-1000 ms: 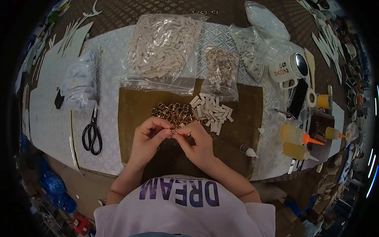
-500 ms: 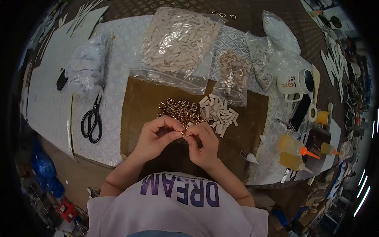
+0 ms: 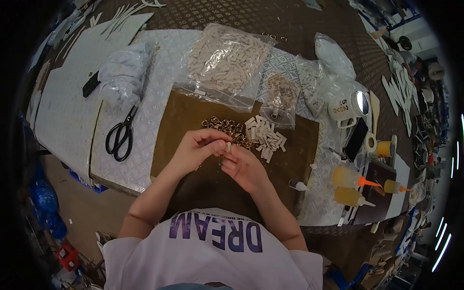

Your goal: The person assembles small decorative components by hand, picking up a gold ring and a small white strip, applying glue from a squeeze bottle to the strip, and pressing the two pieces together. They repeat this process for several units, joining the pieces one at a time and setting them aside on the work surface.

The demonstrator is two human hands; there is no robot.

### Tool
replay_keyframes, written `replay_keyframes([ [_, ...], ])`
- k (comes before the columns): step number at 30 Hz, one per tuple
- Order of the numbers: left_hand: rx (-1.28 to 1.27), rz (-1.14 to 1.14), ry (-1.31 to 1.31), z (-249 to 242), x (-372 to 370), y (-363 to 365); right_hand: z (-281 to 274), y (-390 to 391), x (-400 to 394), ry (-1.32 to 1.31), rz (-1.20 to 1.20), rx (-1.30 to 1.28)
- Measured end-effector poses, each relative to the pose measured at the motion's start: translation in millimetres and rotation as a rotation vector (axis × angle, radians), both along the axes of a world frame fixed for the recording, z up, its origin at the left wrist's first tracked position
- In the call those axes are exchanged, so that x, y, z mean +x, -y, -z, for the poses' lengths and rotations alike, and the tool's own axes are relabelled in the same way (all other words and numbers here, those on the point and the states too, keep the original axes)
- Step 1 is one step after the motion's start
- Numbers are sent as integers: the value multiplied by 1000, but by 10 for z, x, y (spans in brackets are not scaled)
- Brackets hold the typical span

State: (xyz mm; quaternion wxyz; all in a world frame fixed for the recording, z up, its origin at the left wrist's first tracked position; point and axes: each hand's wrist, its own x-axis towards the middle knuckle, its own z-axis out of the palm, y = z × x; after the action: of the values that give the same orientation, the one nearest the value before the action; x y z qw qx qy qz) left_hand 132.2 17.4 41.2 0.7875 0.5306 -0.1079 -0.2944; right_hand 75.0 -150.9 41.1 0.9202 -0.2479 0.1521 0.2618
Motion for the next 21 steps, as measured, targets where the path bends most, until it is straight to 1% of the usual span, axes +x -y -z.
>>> replay_keyframes([
  [2, 1, 2, -2, 9, 8, -2, 117, -2, -18, -3, 2, 105],
  [5, 2, -4, 21, 57, 22, -22, 115, -3, -13, -17, -17, 77],
  [11, -16, -6, 57, 59, 13, -22, 168, 20, 11, 35, -67, 132],
  [14, -26, -14, 58, 85, 12, -23, 146, 12, 24, 33, -79, 92],
  [17, -26, -12, 54, 91, 20, -30, 191, 17, 26, 42, -87, 127],
  [21, -72, 0, 25, 70, 14, -29, 193, 6, 17, 32, -71, 61],
])
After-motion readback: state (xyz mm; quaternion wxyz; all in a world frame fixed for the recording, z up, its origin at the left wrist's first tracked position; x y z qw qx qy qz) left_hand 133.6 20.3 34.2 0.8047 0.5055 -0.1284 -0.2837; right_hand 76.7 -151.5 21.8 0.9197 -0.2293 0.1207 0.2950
